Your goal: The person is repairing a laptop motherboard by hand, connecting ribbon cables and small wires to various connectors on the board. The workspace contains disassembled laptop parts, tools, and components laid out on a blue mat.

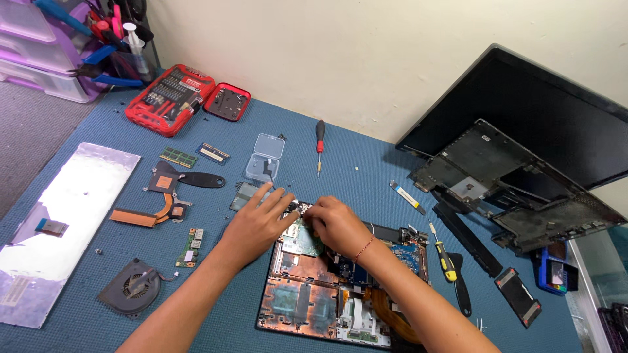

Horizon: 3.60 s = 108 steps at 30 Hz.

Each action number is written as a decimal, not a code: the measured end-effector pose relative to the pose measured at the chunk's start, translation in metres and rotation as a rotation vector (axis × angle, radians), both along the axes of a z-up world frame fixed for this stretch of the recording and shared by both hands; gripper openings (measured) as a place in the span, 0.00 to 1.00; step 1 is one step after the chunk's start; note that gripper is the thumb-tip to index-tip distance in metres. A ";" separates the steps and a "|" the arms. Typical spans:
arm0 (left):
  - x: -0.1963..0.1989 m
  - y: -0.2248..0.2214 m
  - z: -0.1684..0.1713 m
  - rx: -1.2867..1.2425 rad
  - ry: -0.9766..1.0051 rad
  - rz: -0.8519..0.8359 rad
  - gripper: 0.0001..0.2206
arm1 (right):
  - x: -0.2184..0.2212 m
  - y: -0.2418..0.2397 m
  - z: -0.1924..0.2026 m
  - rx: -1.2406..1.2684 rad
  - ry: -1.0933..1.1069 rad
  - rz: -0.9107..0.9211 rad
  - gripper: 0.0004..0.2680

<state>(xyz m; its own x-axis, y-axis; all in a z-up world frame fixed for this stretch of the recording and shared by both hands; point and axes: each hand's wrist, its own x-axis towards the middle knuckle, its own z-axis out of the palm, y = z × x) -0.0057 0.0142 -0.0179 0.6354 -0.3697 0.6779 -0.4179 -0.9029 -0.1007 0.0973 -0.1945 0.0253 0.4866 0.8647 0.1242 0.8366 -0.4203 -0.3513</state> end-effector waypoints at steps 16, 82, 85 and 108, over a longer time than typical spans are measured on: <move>-0.009 -0.008 0.010 -0.123 0.079 0.073 0.10 | -0.008 0.005 0.012 -0.114 -0.040 -0.119 0.08; -0.011 -0.003 0.016 -0.710 0.364 0.118 0.09 | -0.160 0.021 0.009 0.531 0.078 -0.006 0.05; -0.009 -0.005 0.014 -0.738 0.357 0.127 0.10 | -0.159 0.021 0.006 0.542 0.071 -0.001 0.04; -0.013 -0.012 0.023 -0.930 0.488 0.101 0.15 | -0.152 0.001 0.020 0.521 0.052 -0.083 0.07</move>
